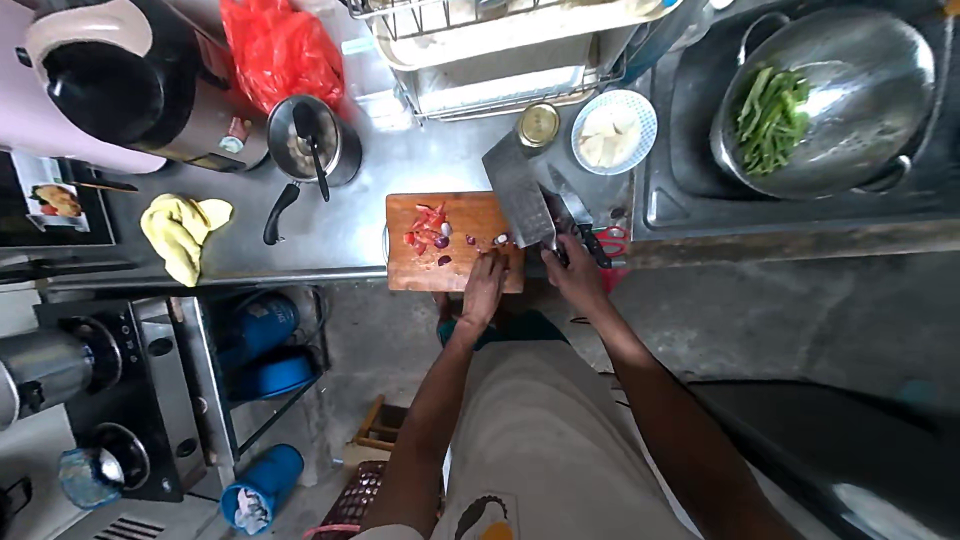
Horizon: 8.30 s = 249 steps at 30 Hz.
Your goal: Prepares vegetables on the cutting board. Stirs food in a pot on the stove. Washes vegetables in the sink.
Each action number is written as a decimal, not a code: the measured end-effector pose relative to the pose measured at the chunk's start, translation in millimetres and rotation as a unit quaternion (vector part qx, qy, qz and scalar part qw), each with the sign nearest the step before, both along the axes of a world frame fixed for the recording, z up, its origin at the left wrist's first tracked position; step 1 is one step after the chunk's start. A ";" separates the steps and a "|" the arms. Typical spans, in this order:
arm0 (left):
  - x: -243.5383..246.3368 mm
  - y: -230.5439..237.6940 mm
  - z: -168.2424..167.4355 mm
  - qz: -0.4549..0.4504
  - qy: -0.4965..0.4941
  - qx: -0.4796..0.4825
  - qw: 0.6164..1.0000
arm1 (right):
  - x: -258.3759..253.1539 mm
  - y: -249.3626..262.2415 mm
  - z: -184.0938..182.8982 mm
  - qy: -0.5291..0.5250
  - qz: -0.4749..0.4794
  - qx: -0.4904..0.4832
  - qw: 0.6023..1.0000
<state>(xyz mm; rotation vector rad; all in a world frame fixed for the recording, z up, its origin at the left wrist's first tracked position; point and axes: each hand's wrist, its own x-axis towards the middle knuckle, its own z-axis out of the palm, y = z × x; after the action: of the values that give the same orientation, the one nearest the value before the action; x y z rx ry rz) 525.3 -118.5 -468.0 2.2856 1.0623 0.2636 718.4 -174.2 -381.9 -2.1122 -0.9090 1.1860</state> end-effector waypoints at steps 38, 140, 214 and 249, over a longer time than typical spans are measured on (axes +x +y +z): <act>-36.3 16.2 70.3 0.301 -0.387 -0.350 0.798 | -76.6 -34.8 -17.5 -0.235 0.085 -0.011 0.968; -14.1 22.2 137.6 0.153 -0.304 -0.300 0.891 | -35.5 28.6 61.3 -0.074 0.120 0.303 0.942; -15.3 22.0 108.3 0.206 -0.314 -0.407 0.832 | 26.8 20.3 -22.7 -0.224 0.007 0.024 0.974; -56.7 41.6 33.1 0.233 -0.029 0.032 0.972 | 6.5 -12.7 -29.1 -0.147 -0.024 -0.013 0.989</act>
<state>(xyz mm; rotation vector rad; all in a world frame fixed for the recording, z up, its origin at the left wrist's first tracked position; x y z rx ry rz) 468.5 -77.0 -434.9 2.0402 1.5701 0.5551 724.9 -186.9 -411.0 -2.3567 -0.9668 0.8795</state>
